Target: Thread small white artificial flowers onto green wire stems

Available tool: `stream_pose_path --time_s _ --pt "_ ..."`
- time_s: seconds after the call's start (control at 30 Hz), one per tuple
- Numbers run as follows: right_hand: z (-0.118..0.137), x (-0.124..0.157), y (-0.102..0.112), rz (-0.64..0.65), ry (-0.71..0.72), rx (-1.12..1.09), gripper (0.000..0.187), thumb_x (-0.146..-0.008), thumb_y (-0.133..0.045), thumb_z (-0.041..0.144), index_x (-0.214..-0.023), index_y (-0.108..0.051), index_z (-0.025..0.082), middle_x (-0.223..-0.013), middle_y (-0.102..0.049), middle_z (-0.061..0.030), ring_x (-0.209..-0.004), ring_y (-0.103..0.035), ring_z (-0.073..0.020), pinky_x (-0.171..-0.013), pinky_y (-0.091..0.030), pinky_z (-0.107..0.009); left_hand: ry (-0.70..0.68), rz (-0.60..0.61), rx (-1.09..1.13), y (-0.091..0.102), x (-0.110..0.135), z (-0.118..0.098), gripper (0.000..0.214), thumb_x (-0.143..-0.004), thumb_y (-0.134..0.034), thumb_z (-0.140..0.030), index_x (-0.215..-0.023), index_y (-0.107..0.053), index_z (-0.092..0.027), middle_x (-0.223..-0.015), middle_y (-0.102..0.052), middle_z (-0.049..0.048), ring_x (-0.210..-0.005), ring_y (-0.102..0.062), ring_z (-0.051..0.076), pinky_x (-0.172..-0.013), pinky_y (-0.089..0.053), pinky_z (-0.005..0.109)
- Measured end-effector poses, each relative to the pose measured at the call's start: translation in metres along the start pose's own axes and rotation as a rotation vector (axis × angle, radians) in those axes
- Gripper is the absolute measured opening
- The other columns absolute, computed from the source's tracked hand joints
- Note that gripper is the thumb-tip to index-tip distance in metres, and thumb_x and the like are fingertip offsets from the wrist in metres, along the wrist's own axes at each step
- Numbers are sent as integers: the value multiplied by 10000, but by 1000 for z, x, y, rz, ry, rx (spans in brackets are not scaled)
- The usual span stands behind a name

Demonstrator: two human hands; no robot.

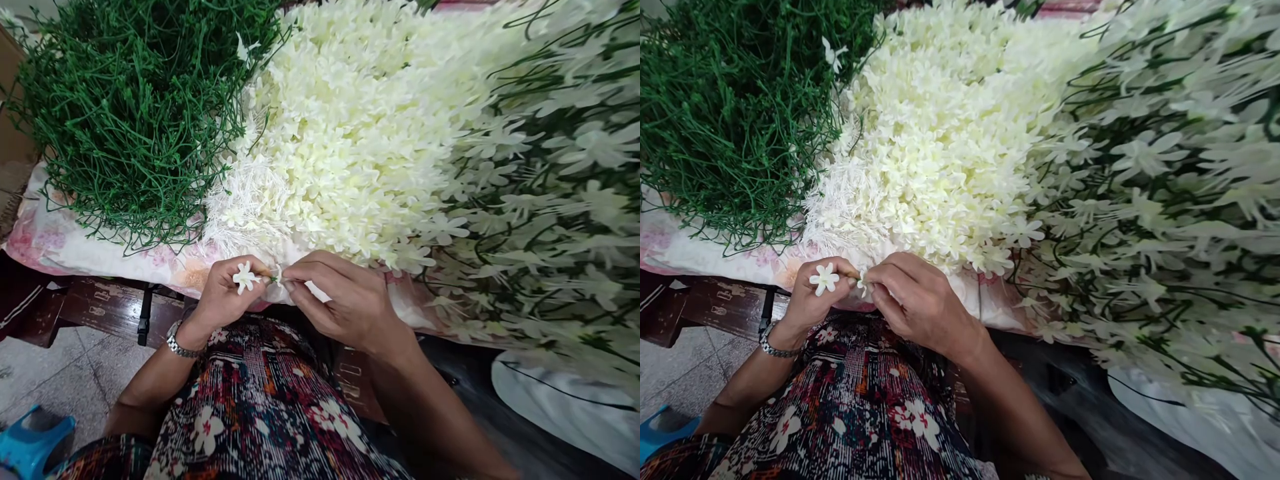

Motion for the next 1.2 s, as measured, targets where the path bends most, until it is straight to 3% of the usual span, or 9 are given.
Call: stream_pose_path --time_s 0.53,0.83,1.2 --pt "-3 2 -3 30 77 169 140 -735 -505 87 -855 -537 151 -740 -586 -43 -699 -540 -127 -652 -474 -268 6 16 -18 0 1 2 122 -725 -524 -239 -680 -580 -140 -623 -573 1 -565 -494 85 -515 -383 193" --pt "-3 -1 6 119 -9 -4 171 -740 -523 169 -910 -534 158 -789 -606 -48 -734 -555 -121 -650 -478 -252 2 -1 -19 -1 2 2 128 -724 -534 -254 -688 -587 -143 -615 -580 4 -540 -487 83 -500 -378 192" --pt "-5 3 4 110 61 24 138 -752 -508 120 -883 -529 160 -750 -594 -41 -699 -537 -115 -629 -467 -241 -46 69 3 1 3 6 112 -725 -536 -227 -670 -583 -142 -571 -544 -15 -510 -459 67 -482 -361 179"
Point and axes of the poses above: each hand's wrist, its own x-axis away from the middle knuckle, its own y-axis out of the back of the hand, z = x × y, the point moved 1 cm from there along -x, towards the middle knuckle
